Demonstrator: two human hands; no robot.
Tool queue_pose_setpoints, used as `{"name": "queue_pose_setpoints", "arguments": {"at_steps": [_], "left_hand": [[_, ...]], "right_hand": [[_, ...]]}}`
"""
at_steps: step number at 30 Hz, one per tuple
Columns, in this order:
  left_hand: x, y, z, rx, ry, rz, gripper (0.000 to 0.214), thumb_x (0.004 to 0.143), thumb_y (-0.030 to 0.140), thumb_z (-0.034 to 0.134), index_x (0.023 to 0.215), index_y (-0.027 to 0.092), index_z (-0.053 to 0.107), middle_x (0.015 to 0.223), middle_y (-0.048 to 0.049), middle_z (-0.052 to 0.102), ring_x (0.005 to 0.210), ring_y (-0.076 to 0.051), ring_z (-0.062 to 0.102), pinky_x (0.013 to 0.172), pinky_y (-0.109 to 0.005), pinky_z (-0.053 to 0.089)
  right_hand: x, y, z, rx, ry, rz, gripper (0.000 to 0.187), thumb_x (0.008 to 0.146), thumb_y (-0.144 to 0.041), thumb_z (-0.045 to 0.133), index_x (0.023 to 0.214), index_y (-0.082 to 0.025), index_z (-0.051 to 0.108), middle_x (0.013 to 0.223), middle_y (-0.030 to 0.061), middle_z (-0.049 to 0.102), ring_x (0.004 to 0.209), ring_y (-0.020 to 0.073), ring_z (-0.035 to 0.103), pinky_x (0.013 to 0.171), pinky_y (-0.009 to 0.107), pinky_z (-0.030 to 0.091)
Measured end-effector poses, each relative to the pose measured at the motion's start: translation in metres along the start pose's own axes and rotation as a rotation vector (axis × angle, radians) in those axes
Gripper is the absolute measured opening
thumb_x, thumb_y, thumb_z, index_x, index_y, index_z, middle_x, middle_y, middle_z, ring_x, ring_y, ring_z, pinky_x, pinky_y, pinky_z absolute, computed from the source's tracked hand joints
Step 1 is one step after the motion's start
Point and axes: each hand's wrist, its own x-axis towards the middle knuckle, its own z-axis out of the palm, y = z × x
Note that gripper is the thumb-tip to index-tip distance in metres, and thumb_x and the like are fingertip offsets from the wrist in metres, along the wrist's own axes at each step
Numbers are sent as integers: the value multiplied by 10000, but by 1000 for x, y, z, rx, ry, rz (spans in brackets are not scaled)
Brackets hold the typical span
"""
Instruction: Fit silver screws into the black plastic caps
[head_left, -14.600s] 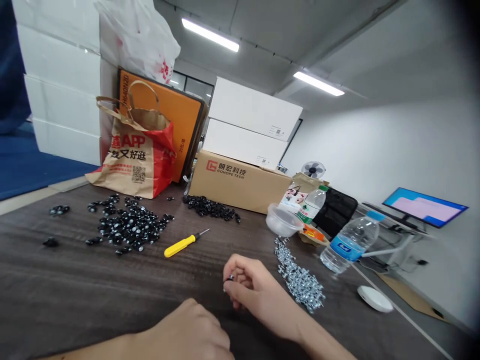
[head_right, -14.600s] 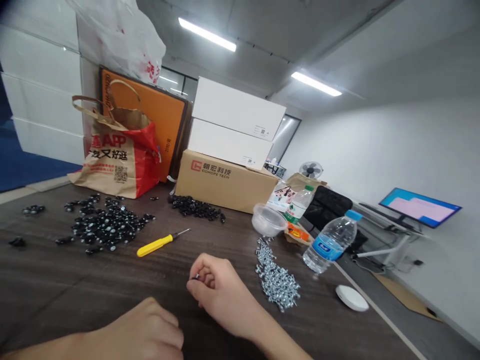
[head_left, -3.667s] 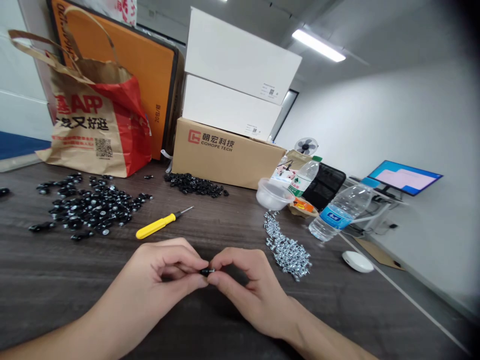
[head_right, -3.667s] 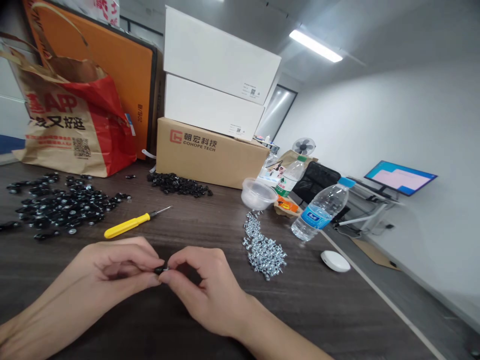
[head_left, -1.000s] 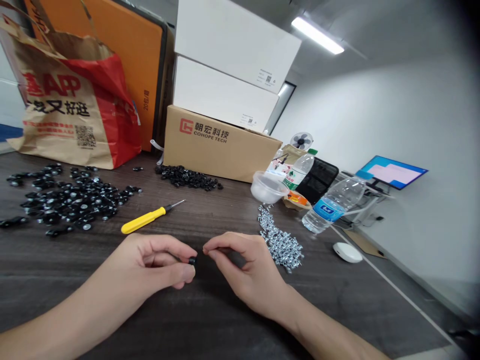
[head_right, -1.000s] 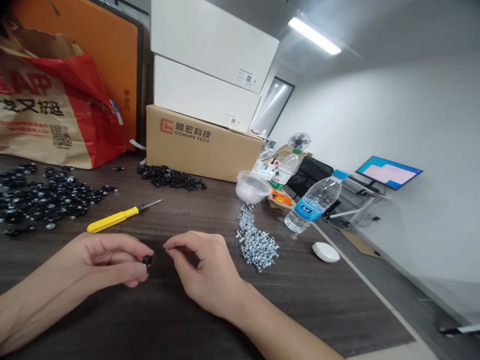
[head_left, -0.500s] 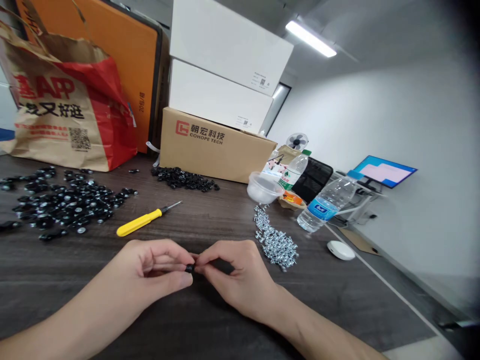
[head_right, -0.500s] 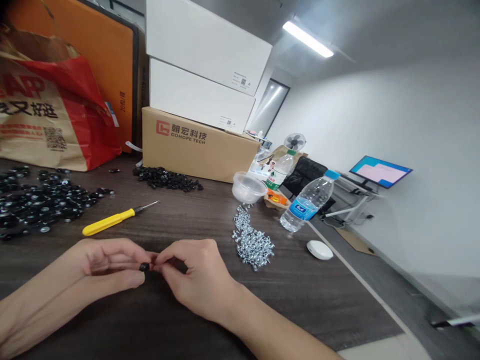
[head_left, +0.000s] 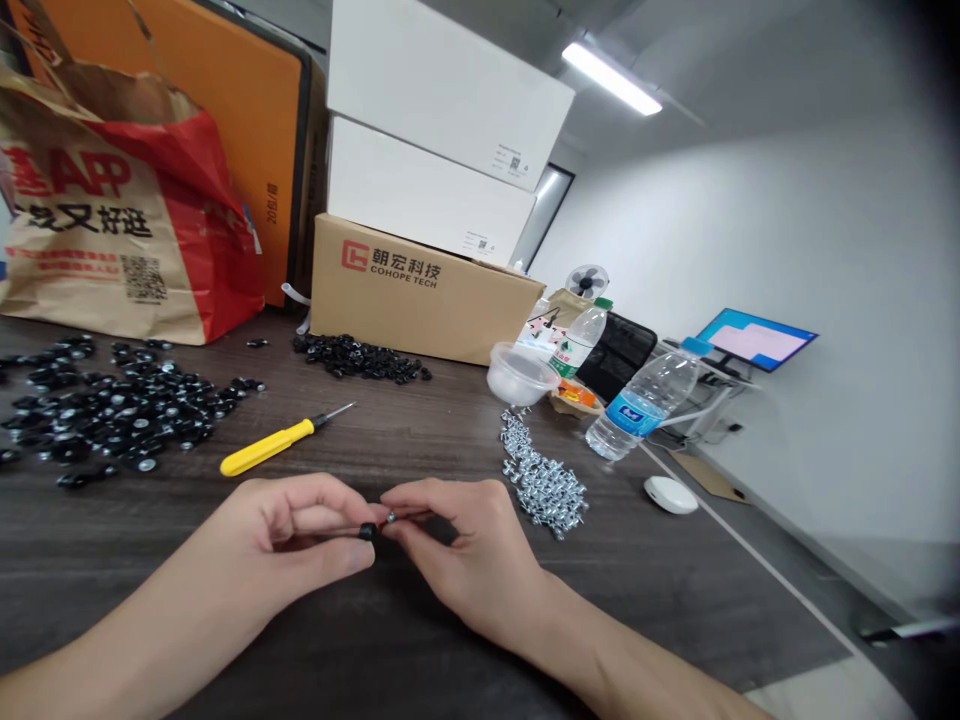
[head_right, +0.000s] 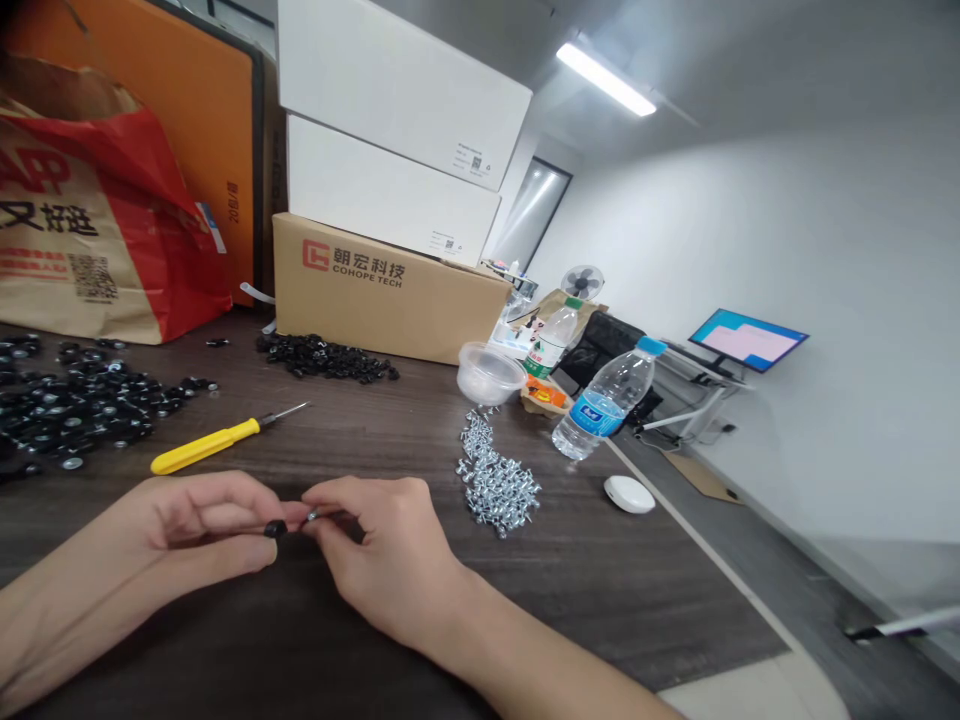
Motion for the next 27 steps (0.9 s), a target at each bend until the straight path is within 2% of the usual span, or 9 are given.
{"name": "queue_pose_setpoints", "arguments": {"at_steps": [3, 6, 10, 12, 16, 20, 27], "left_hand": [[3, -1, -1, -16, 57, 0, 177, 734, 362, 823, 846, 251, 741, 833, 20, 804, 647, -142, 682, 648, -235, 521], [5, -2, -2, -59, 65, 9, 197, 706, 339, 853, 830, 234, 741, 793, 19, 794, 600, -118, 648, 642, -223, 519], [7, -1, -2, -122, 42, 15, 220, 747, 377, 835, 858, 225, 721, 672, 19, 744, 788, -200, 724, 679, -251, 554], [7, 0, -2, -104, 28, 9, 236, 767, 389, 827, 879, 216, 713, 728, -5, 773, 890, -235, 733, 697, -265, 566], [8, -2, -5, -119, 5, 15, 310, 750, 416, 852, 911, 196, 705, 904, -64, 820, 889, -242, 733, 662, -261, 581], [9, -4, -7, -140, -14, 11, 316, 763, 421, 852, 918, 195, 694, 924, -75, 822, 929, -248, 735, 631, -243, 579], [10, -2, -6, -154, -57, 15, 286, 782, 402, 847, 925, 202, 703, 904, -50, 820, 889, -227, 745, 590, -222, 569]], "right_hand": [[1, -1, -3, -41, -2, -97, 263, 856, -20, 627, 967, -212, 770, 913, 19, 805, 760, 148, 760, 754, 222, 587], [1, -2, -5, -54, 1, -159, 222, 906, -52, 600, 950, -202, 757, 918, 27, 803, 777, 144, 756, 757, 224, 584], [0, -2, -5, -103, 27, -203, 193, 880, -33, 610, 942, -179, 720, 890, 33, 790, 738, 138, 730, 699, 221, 557], [-1, -3, -4, -132, 35, -205, 168, 867, -36, 610, 910, -171, 699, 848, 32, 776, 702, 134, 709, 657, 220, 535], [-1, -7, -5, -151, 45, -185, 146, 848, -50, 590, 862, -175, 662, 771, 15, 746, 630, 123, 678, 602, 211, 503], [-2, -7, -8, -159, 14, -161, 158, 858, -78, 566, 918, -188, 662, 745, 20, 733, 628, 134, 683, 619, 218, 528], [-4, -6, -10, -137, 5, -177, 252, 867, -54, 577, 1072, -183, 646, 887, 38, 768, 704, 134, 724, 624, 201, 540]]}}
